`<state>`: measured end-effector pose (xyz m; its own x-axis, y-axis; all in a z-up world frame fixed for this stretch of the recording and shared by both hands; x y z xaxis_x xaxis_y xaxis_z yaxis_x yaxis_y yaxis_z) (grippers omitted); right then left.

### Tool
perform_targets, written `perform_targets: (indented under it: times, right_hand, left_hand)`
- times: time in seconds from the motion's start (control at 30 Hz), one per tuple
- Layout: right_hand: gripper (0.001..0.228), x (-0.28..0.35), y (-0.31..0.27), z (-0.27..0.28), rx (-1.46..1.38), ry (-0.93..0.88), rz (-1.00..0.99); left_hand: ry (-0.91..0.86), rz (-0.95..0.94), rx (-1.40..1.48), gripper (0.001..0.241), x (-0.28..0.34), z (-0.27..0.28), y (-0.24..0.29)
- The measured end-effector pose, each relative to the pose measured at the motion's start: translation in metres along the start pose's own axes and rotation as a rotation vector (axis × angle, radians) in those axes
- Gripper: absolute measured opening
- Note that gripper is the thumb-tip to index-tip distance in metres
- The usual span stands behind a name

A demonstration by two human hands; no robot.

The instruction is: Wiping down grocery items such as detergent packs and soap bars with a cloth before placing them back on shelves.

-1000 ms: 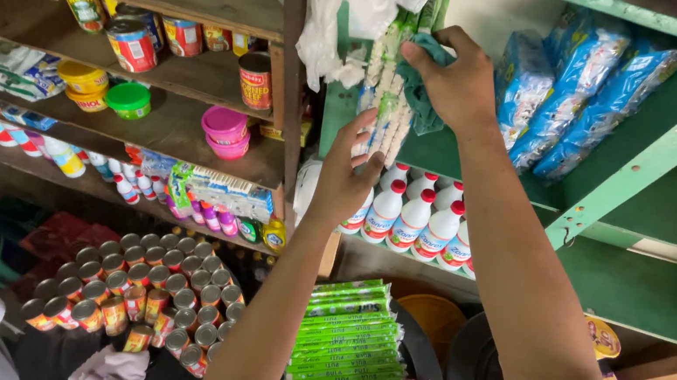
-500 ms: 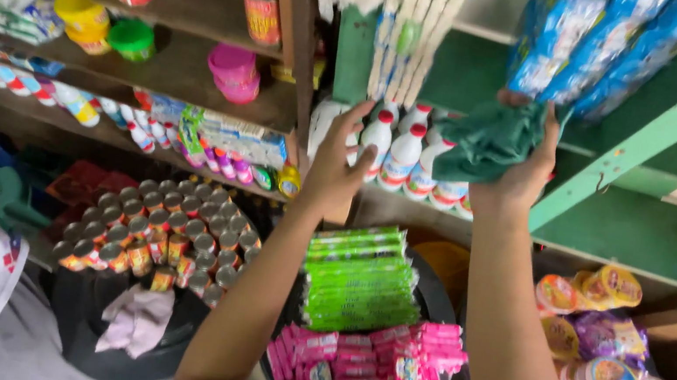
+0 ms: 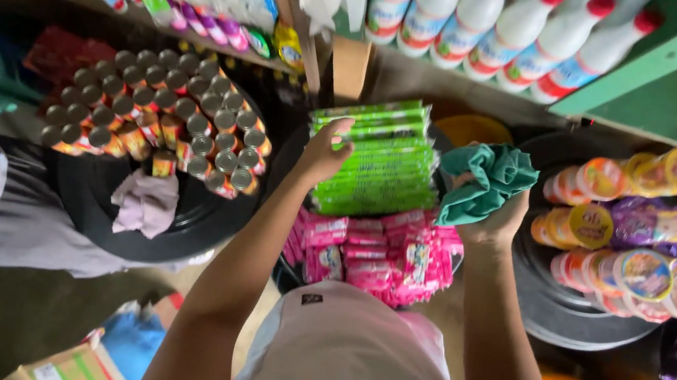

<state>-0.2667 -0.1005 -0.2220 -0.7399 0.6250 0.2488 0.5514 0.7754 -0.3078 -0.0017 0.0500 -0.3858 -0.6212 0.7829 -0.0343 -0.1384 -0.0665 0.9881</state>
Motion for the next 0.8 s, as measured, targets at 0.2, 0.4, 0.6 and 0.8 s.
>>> perform_targets:
  times: [0.2, 0.4, 0.6, 0.8]
  right_hand:
    - [0.029, 0.035, -0.017, 0.041, -0.152, -0.081, -0.095]
    - [0.032, 0.062, -0.046, 0.077, -0.115, 0.078, -0.043]
    - [0.033, 0.085, -0.060, 0.098, -0.088, 0.143, -0.092]
    - [0.035, 0.097, -0.074, 0.120, 0.097, 0.277, -0.043]
  left_hand:
    - [-0.018, 0.271, -0.268, 0.059, 0.054, -0.012, -0.094]
    - [0.046, 0.490, -0.648, 0.065, 0.061, -0.019, -0.059]
    - [0.172, 0.363, -0.874, 0.056, 0.026, -0.018, -0.088]
    - [0.424, 0.614, -0.498, 0.060, 0.021, 0.002, -0.124]
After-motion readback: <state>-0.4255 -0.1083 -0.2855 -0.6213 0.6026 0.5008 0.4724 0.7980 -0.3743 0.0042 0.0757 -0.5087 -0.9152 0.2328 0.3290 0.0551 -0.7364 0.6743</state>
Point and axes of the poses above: each hand's wrist, its own x-axis away from the middle knuckle, its own z-axis out of the back of the hand, y = z × x, the point moved 4 cm from there along -x, towards the middle knuckle, and after that the axes turned 8 degrees about x, right-handed, at the moved point
